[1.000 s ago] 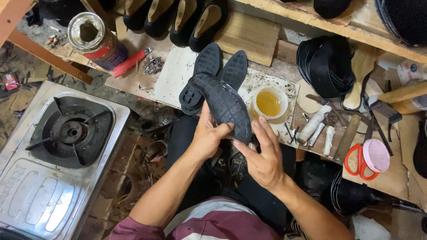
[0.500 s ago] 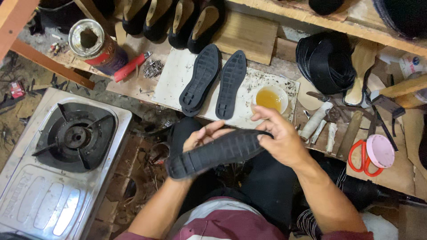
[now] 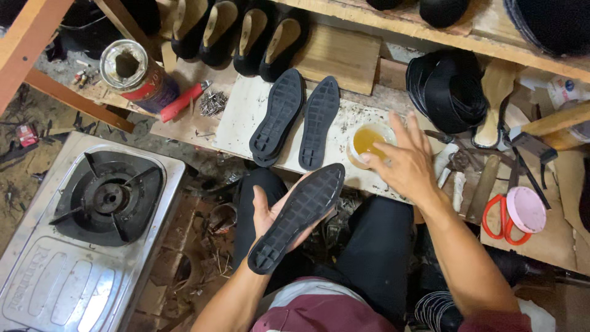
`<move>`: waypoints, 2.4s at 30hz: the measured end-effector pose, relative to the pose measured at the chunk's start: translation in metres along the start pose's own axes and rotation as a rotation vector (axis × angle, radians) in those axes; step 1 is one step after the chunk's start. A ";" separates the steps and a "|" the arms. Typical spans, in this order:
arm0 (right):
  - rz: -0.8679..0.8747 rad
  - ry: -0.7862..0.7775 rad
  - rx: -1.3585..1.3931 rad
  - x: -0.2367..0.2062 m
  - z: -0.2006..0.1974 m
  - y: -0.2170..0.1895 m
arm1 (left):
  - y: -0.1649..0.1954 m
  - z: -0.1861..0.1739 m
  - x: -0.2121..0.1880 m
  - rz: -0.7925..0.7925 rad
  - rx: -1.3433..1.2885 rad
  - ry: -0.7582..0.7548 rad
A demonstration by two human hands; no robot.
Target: The person applies a yellow liquid to the bottom of several black shoe soles using their fingers. They pick up each sole, spread the liquid across the surface, and place it on a nearby wooden rack. The process is repeated for multiple soles.
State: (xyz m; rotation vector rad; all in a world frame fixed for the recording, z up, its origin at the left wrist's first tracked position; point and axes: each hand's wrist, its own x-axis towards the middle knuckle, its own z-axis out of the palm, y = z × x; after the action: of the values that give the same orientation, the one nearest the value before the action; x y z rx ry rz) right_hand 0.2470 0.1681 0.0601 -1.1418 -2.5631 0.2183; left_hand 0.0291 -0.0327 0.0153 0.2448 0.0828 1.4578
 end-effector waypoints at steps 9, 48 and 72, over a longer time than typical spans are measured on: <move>-0.026 0.190 0.783 -0.050 0.018 -0.027 | -0.008 0.003 0.019 0.053 -0.053 -0.054; -0.334 0.173 0.140 -0.054 0.048 -0.116 | 0.001 -0.027 0.083 0.021 -0.504 -0.329; -0.264 0.268 -0.068 -0.038 0.035 -0.085 | 0.000 -0.024 0.061 0.080 -0.203 -0.093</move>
State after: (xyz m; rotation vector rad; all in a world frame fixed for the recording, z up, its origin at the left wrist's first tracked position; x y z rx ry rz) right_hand 0.1994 0.0822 0.0412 -0.7815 -2.4599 -0.0808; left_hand 0.0310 0.0299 -0.0020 0.1509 -0.1514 1.5196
